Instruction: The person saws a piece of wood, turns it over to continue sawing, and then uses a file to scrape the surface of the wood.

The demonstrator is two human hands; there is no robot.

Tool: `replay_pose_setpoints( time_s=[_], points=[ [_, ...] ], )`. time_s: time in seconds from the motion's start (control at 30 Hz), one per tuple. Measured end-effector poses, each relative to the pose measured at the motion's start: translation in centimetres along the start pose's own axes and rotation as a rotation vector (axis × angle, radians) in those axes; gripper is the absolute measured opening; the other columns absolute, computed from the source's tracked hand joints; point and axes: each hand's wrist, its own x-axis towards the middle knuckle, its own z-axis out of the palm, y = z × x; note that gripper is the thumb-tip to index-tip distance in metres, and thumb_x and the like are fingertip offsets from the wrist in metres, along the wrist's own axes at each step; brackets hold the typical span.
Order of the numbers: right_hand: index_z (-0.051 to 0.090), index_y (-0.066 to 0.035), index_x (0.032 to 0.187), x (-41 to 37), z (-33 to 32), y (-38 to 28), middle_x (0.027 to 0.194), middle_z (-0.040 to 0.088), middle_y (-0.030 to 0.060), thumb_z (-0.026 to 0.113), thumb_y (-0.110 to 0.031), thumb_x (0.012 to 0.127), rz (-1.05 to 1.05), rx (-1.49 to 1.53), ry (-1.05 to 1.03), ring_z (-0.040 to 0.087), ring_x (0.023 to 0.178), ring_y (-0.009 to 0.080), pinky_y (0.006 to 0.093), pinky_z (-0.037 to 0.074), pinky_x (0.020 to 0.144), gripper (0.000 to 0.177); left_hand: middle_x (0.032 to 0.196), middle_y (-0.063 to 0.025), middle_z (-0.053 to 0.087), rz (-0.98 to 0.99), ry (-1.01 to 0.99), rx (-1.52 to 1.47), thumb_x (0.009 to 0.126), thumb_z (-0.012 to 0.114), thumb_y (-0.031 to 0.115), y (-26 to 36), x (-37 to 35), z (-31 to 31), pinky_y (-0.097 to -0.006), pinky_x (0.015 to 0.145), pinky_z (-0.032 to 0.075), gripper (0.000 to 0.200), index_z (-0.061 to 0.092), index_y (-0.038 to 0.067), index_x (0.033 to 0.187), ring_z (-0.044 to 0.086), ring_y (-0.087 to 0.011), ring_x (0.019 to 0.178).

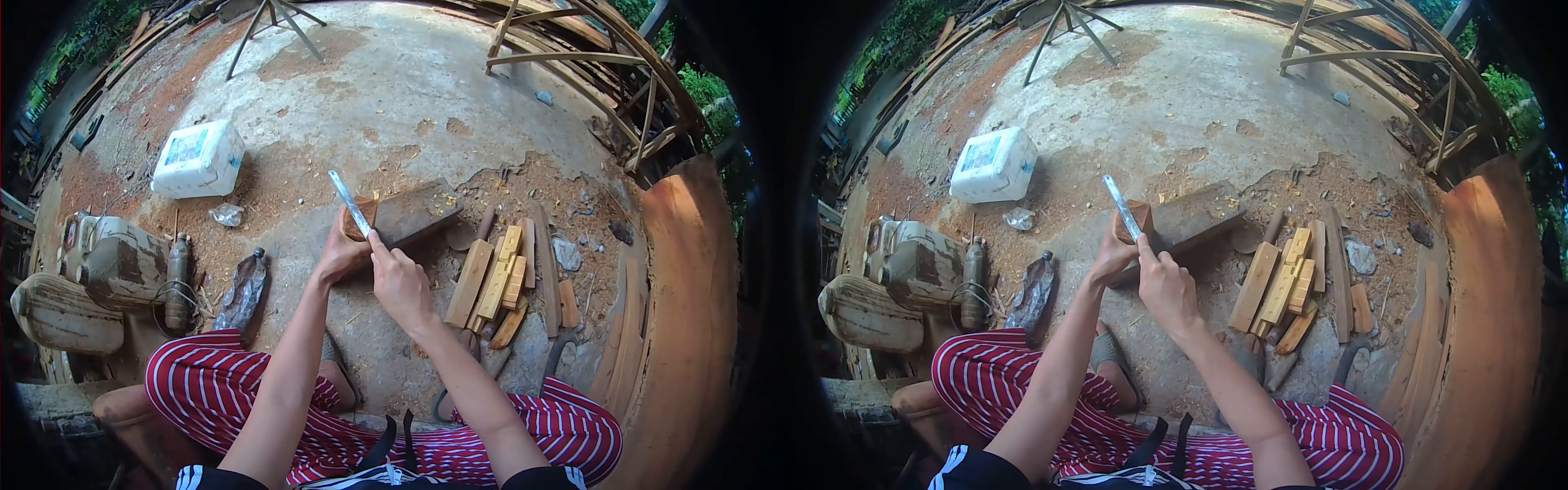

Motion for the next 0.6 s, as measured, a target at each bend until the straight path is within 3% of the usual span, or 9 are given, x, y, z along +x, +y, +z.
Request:
replay_pose_setpoints(
  time_s=[0.17, 0.27, 0.3, 0.37, 0.43, 0.5, 0.53, 0.6],
  points=[
    [0.056, -0.002, 0.127, 5.2, 1.3, 2.6, 0.085, 0.066, 0.0252, 0.047, -0.015, 0.096, 0.070, 0.057, 0.086, 0.066, 0.077, 0.0424, 0.0494, 0.055, 0.069, 0.035, 0.120, -0.0071, 0.054, -0.038, 0.010, -0.116, 0.066, 0.071, -0.008, 0.1, -0.4, 0.4, -0.0290, 0.081, 0.052, 0.091, 0.029, 0.008, 0.145, 0.057, -0.0164, 0.104],
    [0.057, -0.002, 0.126, 3.8, 1.3, 2.7, 0.087, 0.066, 0.0255, 0.049, -0.015, 0.095, -0.015, 0.157, 0.174, 0.066, 0.078, 0.0424, 0.0498, 0.055, 0.071, 0.035, 0.120, -0.0061, 0.054, 0.096, -0.004, 0.024, 0.067, 0.071, -0.008, -0.5, 0.4, -0.2, -0.0289, 0.082, 0.052, 0.088, 0.032, 0.009, 0.144, 0.057, -0.0157, 0.104],
    [0.056, -0.003, 0.129, 2.0, 0.2, 0.9, 0.094, 0.066, 0.0257, 0.052, -0.014, 0.094, 0.040, 0.151, 0.083, 0.064, 0.085, 0.0441, 0.0494, 0.052, 0.074, 0.037, 0.120, -0.0061, 0.054, 0.081, 0.007, 0.014, 0.067, 0.071, -0.008, -0.6, 0.2, -0.2, -0.0289, 0.082, 0.052, 0.088, 0.032, 0.009, 0.144, 0.057, -0.0157, 0.104],
    [0.055, -0.004, 0.130, 0.2, -0.6, -0.8, 0.094, 0.065, 0.0261, 0.052, -0.014, 0.094, 0.063, 0.038, -0.079, 0.064, 0.083, 0.0446, 0.0500, 0.052, 0.073, 0.037, 0.119, -0.0056, 0.054, -0.004, -0.033, 0.029, 0.069, 0.072, -0.007, 0.1, -0.1, 0.0, -0.0293, 0.083, 0.052, 0.086, 0.032, 0.010, 0.143, 0.057, -0.0157, 0.103],
    [0.056, -0.003, 0.129, 2.2, 0.2, 0.2, 0.092, 0.065, 0.0263, 0.052, -0.014, 0.095, 0.064, 0.050, -0.073, 0.064, 0.083, 0.0438, 0.0503, 0.052, 0.073, 0.037, 0.118, -0.0055, 0.055, -0.040, -0.027, -0.042, 0.071, 0.073, -0.006, 0.1, -0.2, 0.2, -0.0292, 0.081, 0.053, 0.085, 0.031, 0.011, 0.143, 0.057, -0.0155, 0.101],
    [0.056, -0.002, 0.128, 5.1, 1.2, 1.5, 0.092, 0.066, 0.0259, 0.052, -0.013, 0.094, 0.100, 0.107, 0.081, 0.065, 0.083, 0.0428, 0.0497, 0.053, 0.074, 0.036, 0.123, -0.0089, 0.053, -0.012, -0.004, -0.081, 0.066, 0.076, -0.005, 1.0, -0.1, 0.5, -0.0340, 0.094, 0.051, 0.087, 0.031, 0.007, 0.140, 0.056, -0.0201, 0.113],
    [0.056, -0.002, 0.128, 5.1, 1.6, 2.2, 0.092, 0.066, 0.0259, 0.052, -0.013, 0.094, 0.103, 0.107, 0.086, 0.065, 0.083, 0.0428, 0.0497, 0.053, 0.074, 0.036, 0.126, -0.0094, 0.052, -0.095, -0.025, -0.055, 0.065, 0.075, -0.006, 1.1, -0.1, 0.1, -0.0342, 0.094, 0.051, 0.089, 0.030, 0.007, 0.141, 0.055, -0.0201, 0.115],
    [0.056, -0.001, 0.127, 5.7, 1.9, 3.4, 0.090, 0.066, 0.0267, 0.052, -0.014, 0.095, 0.027, 0.180, 0.208, 0.065, 0.082, 0.0418, 0.0487, 0.053, 0.075, 0.035, 0.126, -0.0095, 0.052, -0.043, -0.051, -0.074, 0.066, 0.075, -0.006, 0.2, 0.0, 0.0, -0.0342, 0.094, 0.051, 0.089, 0.029, 0.007, 0.141, 0.055, -0.0202, 0.114]
  ],
)
